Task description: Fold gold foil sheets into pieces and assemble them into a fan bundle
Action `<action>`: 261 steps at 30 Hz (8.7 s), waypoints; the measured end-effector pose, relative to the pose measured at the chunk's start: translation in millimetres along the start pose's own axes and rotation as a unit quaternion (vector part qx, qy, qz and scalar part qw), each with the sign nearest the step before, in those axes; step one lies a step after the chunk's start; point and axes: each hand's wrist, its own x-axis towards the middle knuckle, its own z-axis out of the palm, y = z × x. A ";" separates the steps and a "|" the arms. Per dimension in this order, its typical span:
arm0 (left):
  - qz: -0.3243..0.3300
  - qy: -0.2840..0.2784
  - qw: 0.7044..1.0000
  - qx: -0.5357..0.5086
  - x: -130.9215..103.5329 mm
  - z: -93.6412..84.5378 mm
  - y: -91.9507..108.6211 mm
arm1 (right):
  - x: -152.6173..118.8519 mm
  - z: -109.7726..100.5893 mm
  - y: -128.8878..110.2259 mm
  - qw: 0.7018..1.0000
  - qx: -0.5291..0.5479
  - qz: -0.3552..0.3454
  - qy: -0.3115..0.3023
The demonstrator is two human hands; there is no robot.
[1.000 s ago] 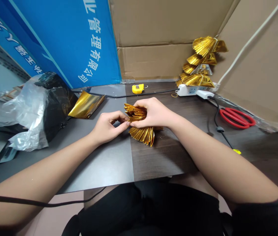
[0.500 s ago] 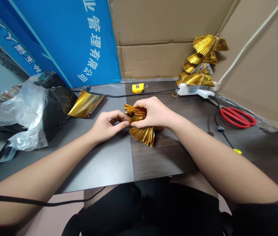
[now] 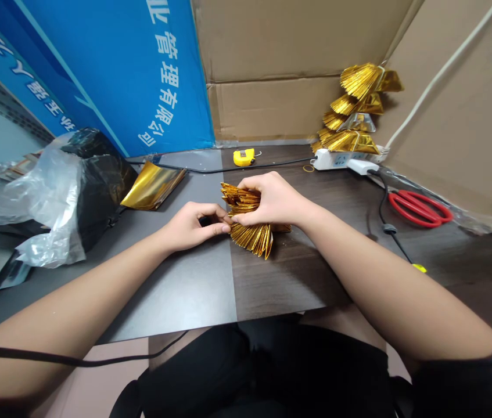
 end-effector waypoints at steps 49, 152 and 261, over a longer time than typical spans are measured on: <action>0.038 0.085 0.995 -0.020 -2.8 6.3 3.1 | -0.3 0.5 0.4 1.000 -0.004 0.020 -0.005; 0.051 0.050 0.993 0.093 -1.3 5.0 6.2 | -1.1 -1.5 -3.6 1.000 -0.001 0.006 -0.026; 0.053 -0.012 0.997 0.053 -1.1 3.6 -1.5 | -1.5 0.1 -1.9 0.999 0.013 -0.010 -0.027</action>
